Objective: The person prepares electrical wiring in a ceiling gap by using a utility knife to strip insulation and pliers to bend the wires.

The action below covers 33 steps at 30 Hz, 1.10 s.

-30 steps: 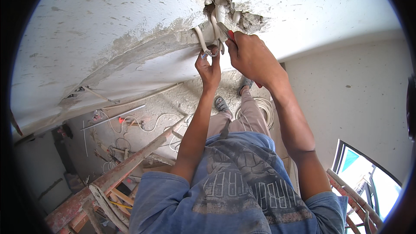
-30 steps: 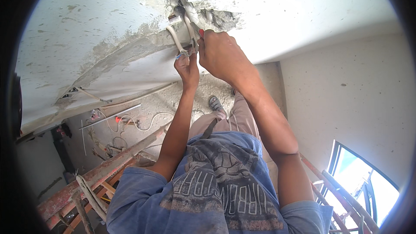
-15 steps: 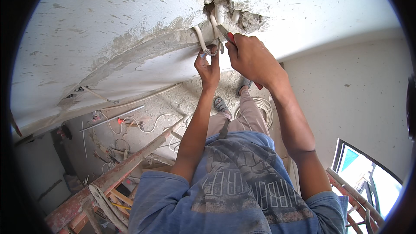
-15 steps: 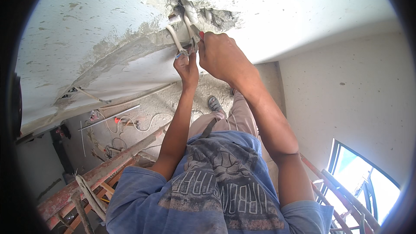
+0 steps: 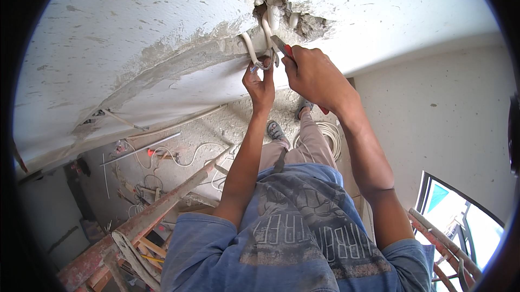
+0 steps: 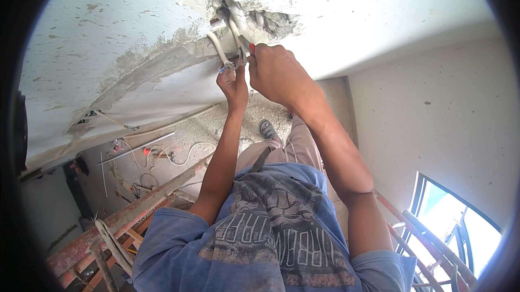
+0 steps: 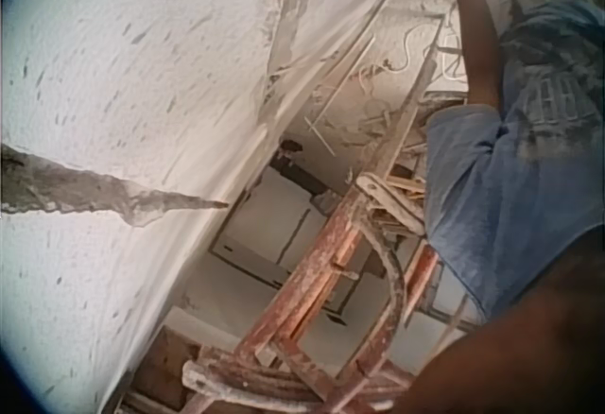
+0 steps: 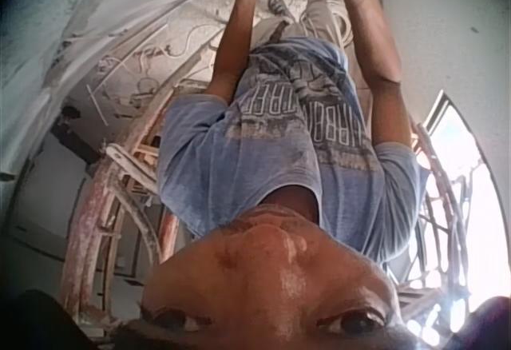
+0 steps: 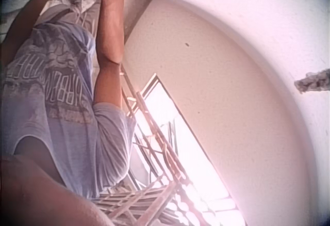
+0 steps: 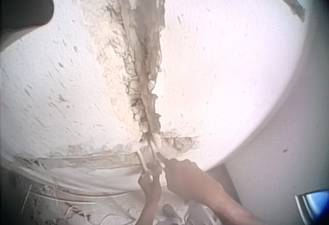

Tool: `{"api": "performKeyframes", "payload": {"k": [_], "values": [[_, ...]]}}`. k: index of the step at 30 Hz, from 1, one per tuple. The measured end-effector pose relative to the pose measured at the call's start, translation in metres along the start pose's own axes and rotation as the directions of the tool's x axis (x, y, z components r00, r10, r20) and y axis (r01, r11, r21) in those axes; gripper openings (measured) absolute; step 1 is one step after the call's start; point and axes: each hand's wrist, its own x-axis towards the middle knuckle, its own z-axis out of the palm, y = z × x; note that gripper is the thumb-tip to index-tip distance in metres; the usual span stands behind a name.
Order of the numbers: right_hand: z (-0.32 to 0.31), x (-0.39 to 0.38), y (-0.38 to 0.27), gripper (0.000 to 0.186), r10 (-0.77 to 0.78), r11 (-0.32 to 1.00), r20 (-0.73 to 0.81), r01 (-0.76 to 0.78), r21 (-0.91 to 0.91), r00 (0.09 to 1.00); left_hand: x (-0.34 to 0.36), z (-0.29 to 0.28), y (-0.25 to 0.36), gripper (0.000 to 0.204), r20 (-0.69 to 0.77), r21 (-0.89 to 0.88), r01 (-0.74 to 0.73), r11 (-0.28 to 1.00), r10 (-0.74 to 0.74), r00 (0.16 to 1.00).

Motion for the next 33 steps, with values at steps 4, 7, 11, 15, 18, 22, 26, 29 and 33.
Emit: {"api": "performKeyframes", "payload": {"k": [4, 7, 11, 15, 18, 22, 26, 29, 33], "values": [[0.0, -0.002, -0.002, 0.029, -0.011, 1.0, 0.003, 0.011, -0.008, 1.0, 0.001, 0.002, -0.001, 0.008, -0.033, -0.002, -0.043, 0.999, 0.043, 0.999], [-0.004, -0.003, -0.007, 0.025, 0.002, 1.0, 0.032, -0.002, -0.014, 0.999, 0.001, 0.002, -0.002, 0.008, -0.035, 0.0, -0.047, 0.999, 0.047, 0.998], [-0.003, -0.005, -0.004, 0.026, -0.011, 1.0, 0.014, 0.011, -0.019, 1.0, 0.002, 0.006, 0.0, 0.008, -0.057, -0.053, -0.038, 0.998, 0.035, 0.998], [0.0, -0.005, -0.002, 0.027, -0.01, 0.999, 0.016, 0.011, -0.043, 1.0, 0.001, 0.002, -0.006, 0.008, -0.041, -0.039, -0.036, 0.999, 0.034, 0.999], [0.0, -0.004, -0.002, 0.026, -0.01, 0.998, 0.024, 0.012, -0.063, 1.0, 0.002, 0.002, -0.007, 0.007, -0.037, -0.027, -0.042, 0.999, 0.041, 0.998], [0.001, -0.005, -0.002, 0.026, 0.003, 0.997, 0.031, 0.0, -0.081, 1.0, 0.001, 0.002, -0.008, 0.007, -0.035, -0.038, -0.038, 0.999, 0.037, 0.999], [0.002, -0.005, 0.0, 0.026, -0.022, 0.996, 0.031, 0.025, -0.089, 0.999, 0.001, 0.003, -0.007, 0.008, -0.049, -0.054, -0.038, 0.998, 0.035, 0.998], [0.002, -0.006, 0.0, 0.025, -0.024, 0.996, 0.028, 0.026, -0.089, 0.999, 0.001, 0.003, -0.005, 0.008, -0.043, -0.056, -0.033, 0.998, 0.031, 0.999], [0.002, -0.006, -0.001, 0.025, -0.033, 0.995, 0.024, 0.035, -0.094, 0.999, 0.002, 0.003, -0.005, 0.008, -0.04, -0.053, -0.03, 0.998, 0.028, 0.999]]}}
